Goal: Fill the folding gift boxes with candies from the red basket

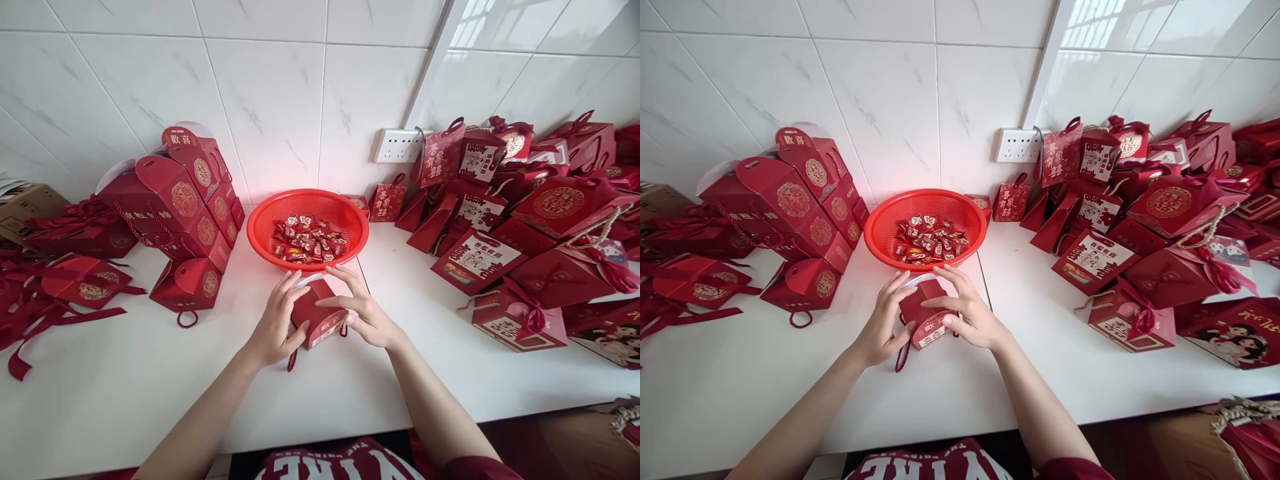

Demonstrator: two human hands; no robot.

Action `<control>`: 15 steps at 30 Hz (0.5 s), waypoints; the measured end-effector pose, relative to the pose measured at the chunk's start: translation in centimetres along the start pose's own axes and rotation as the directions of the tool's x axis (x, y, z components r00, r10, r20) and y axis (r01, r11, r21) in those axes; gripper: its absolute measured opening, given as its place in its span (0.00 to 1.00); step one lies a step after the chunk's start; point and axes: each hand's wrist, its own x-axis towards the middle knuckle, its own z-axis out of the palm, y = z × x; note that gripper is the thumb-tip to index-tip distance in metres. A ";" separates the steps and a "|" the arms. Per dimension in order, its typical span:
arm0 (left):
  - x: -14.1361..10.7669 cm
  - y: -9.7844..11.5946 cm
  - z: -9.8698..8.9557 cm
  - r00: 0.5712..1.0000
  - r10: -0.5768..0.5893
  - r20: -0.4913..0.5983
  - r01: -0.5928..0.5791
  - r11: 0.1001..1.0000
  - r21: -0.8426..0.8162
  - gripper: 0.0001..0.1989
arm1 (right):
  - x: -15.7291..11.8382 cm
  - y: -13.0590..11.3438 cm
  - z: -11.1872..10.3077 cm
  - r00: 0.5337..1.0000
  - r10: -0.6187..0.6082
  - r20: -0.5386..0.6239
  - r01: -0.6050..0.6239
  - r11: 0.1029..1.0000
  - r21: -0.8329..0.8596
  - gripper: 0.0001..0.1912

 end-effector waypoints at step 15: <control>-0.1 0.4 0.5 0.999 -0.018 0.045 0.024 0.990 -0.139 0.20 | -0.5 0.0 0.4 0.982 0.018 -0.189 -0.034 0.996 -0.080 0.31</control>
